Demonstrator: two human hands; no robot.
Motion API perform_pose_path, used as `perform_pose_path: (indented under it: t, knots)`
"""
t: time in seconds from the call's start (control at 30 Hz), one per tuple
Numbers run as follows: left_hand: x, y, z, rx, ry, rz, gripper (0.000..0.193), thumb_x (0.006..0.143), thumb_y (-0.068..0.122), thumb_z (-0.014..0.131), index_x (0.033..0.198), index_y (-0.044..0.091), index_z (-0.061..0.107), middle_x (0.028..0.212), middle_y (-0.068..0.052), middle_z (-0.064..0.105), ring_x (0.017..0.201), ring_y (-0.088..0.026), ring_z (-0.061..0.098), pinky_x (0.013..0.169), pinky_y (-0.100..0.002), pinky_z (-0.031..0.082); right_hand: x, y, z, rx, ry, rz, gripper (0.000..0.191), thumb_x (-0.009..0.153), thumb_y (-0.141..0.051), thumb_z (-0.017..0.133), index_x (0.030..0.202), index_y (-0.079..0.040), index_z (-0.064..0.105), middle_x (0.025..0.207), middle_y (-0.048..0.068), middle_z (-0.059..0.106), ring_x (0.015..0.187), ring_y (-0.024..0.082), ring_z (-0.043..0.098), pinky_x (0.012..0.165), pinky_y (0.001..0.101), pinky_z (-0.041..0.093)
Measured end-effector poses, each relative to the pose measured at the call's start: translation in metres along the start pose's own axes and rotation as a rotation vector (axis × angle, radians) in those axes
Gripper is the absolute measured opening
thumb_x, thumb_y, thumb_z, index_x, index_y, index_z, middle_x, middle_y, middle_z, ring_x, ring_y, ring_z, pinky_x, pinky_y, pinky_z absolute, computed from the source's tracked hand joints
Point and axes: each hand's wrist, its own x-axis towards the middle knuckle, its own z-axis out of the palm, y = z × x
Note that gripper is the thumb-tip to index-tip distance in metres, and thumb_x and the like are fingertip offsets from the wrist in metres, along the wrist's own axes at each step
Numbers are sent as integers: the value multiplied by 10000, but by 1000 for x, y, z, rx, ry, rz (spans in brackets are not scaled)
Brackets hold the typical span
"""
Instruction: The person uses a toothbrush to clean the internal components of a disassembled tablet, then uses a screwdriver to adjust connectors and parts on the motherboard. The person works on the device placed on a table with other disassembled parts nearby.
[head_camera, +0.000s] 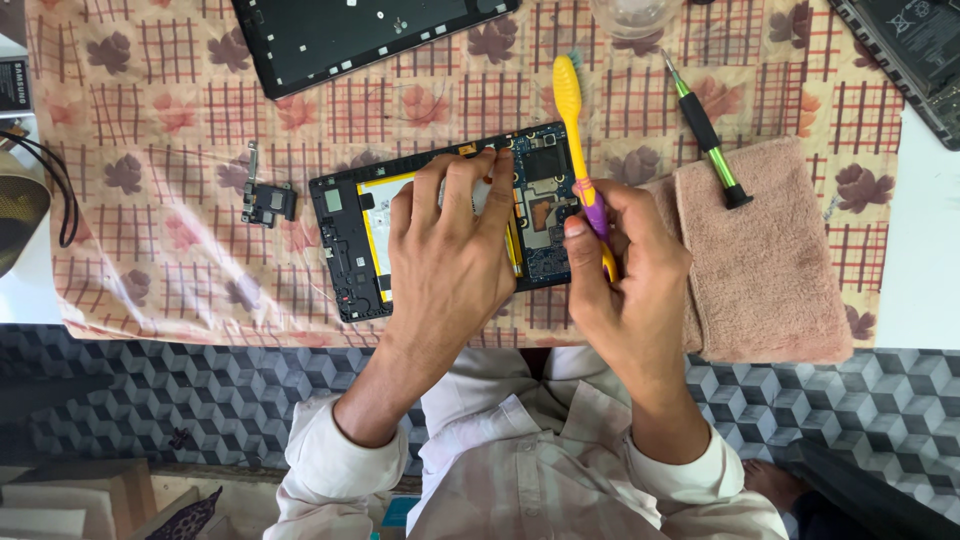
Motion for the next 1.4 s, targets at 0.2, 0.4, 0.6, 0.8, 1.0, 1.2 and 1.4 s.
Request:
perform_pose_path:
  t: [0.2, 0.4, 0.6, 0.8, 1.0, 1.2, 1.4]
  knots:
    - [1, 1, 0, -5, 4, -5, 537, 843, 92, 635, 1370, -12, 638, 1250, -91, 555, 1234, -292, 537, 968, -433, 449, 1, -1, 0, 48, 1, -7, 180, 1078, -62, 636, 1232, 25, 604, 850, -19, 595, 703, 15, 459, 599, 200, 389]
    - [2, 2, 0, -15, 20, -5, 533, 846, 84, 635, 1372, -6, 641, 1246, -83, 562, 1214, -287, 542, 976, -430, 442, 1, -3, -3, 22, 7, 10, 184, 1069, -79, 644, 1225, 12, 610, 808, -4, 598, 678, 23, 475, 584, 205, 400]
    - [1, 4, 1, -10, 20, -24, 524, 856, 86, 639, 1372, -9, 637, 1264, -96, 565, 1204, -290, 546, 978, -428, 440, 1, -2, -4, 26, -4, 22, 190, 1068, -100, 650, 1221, 6, 610, 780, 4, 586, 661, 32, 463, 570, 216, 393]
    - [1, 4, 1, -1, 15, -12, 530, 845, 77, 640, 1370, 8, 639, 1264, -93, 568, 1211, -288, 550, 983, -427, 442, 1, -2, -5, 11, -3, 14, 195, 1067, -105, 656, 1220, 7, 610, 781, 14, 578, 658, 43, 460, 567, 222, 392]
    - [1, 5, 1, 11, 17, -9, 521, 856, 78, 643, 1374, 25, 643, 1255, -84, 569, 1212, -279, 553, 978, -425, 443, 1, -3, -5, 38, -18, 16, 206, 1068, -109, 649, 1229, 13, 607, 809, 14, 604, 667, 38, 488, 572, 220, 415]
    - [3, 6, 0, 40, 11, -3, 496, 882, 91, 629, 1374, 32, 650, 1250, -74, 581, 1215, -274, 560, 979, -422, 446, 2, -6, -7, 67, -24, -25, 217, 1074, -85, 628, 1261, 23, 595, 905, 34, 647, 756, 48, 593, 630, 226, 489]
    - [7, 8, -1, 74, -2, 34, 471, 891, 87, 618, 1355, 25, 667, 1246, -82, 606, 1200, -280, 573, 969, -428, 463, 3, -5, -9, 29, -24, -5, 224, 1042, -79, 642, 1247, 6, 611, 884, 71, 689, 718, 104, 654, 611, 256, 521]
